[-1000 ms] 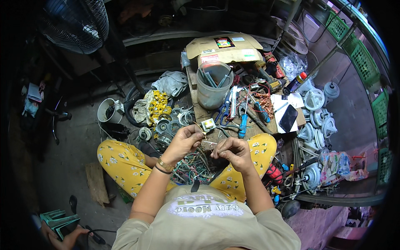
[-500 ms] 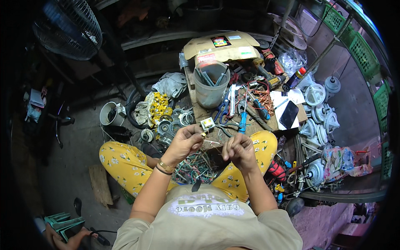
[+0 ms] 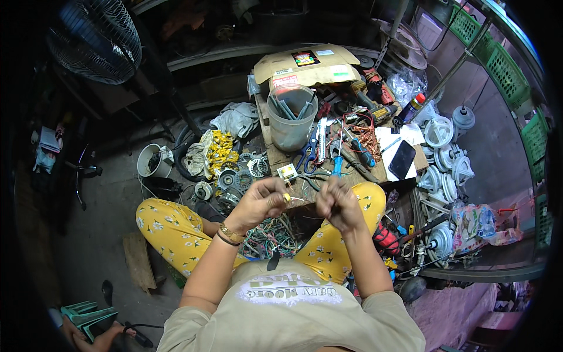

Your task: The person handles a small electrical component by hand, stripping and twisting thin wires to connect them.

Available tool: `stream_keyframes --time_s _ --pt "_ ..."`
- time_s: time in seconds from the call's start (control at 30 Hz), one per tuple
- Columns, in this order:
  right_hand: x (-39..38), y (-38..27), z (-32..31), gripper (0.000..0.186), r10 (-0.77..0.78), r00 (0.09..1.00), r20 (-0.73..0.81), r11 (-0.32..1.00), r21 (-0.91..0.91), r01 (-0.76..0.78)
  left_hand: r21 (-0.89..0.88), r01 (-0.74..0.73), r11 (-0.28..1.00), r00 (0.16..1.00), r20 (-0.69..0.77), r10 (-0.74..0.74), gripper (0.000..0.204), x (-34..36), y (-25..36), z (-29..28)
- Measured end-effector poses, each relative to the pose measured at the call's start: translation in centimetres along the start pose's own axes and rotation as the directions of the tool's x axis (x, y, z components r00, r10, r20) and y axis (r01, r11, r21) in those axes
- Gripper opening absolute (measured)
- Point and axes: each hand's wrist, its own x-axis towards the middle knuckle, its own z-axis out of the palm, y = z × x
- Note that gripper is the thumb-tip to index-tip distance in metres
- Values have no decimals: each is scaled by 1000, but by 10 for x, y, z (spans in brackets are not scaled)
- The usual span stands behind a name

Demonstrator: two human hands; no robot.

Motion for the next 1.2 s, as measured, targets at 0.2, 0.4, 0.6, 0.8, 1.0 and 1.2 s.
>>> stream_keyframes --time_s 0.2,0.4,0.6,0.8,1.0,1.2 --pt "14 -38 21 19 -185 982 19 982 40 184 887 -63 458 997 39 62 11 2 -2 4" --pt "-17 13 38 14 132 975 179 990 34 -140 -67 -82 994 989 -131 73 14 0 -3 -2" --pt "16 -44 -15 16 -206 975 -80 978 22 208 640 11 768 993 82 -83 16 -12 16 2" --pt "-13 -27 59 14 -25 977 210 999 41 17 845 -71 530 945 -112 306 14 -2 -3 -7" --pt "-31 2 2 15 49 997 -56 998 -26 -50 30 -64 997 988 -140 68 7 -22 2 -16" --pt "-26 -33 -7 15 -221 974 -54 972 65 224 742 137 656 990 -99 -96 14 -32 0 -12"
